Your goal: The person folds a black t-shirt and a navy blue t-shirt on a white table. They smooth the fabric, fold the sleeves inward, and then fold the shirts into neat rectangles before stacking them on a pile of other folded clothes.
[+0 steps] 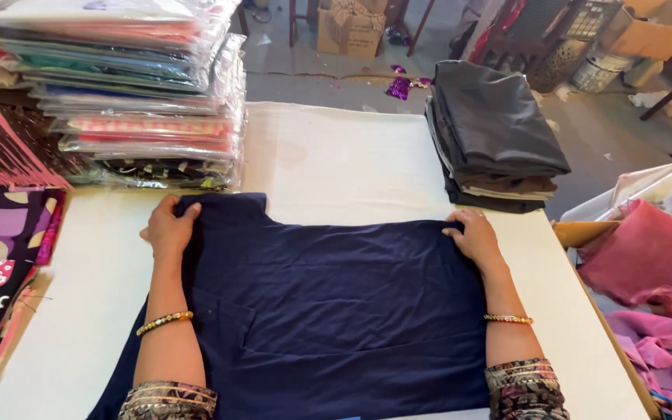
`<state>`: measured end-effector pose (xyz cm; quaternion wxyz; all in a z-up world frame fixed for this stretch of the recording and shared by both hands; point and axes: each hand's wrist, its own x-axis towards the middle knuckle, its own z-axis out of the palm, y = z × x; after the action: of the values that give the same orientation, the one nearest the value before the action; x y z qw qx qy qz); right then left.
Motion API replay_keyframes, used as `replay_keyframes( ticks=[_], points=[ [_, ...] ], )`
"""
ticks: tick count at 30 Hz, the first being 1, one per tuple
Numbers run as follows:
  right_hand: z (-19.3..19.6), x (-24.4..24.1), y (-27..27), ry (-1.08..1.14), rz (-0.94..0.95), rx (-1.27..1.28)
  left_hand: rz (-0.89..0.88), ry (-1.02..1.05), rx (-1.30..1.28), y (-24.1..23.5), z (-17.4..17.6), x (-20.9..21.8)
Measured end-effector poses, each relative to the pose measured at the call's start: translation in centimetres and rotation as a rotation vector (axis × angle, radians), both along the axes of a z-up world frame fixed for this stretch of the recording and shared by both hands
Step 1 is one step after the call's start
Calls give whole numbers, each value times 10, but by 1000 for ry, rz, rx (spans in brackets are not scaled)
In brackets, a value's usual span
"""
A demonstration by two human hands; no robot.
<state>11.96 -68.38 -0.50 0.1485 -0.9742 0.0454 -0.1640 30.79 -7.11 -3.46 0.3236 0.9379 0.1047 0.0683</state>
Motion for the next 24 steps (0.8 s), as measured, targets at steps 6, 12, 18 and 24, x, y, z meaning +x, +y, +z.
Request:
replay_keyframes(
  ticks=[6, 12, 18, 24],
  points=[
    [15, -7, 8, -142, -100, 119, 35, -369, -343, -10, 18, -12],
    [52, -42, 13, -268, -121, 105, -161, -696, -482, 9, 26, -12],
    [85, -124, 25, -260, 57, -3, -493, -316, -454, 76, 57, -97],
    [81, -196, 39, 10, 19, 69, -854, -413, -218, 139, 43, -179]
  ],
)
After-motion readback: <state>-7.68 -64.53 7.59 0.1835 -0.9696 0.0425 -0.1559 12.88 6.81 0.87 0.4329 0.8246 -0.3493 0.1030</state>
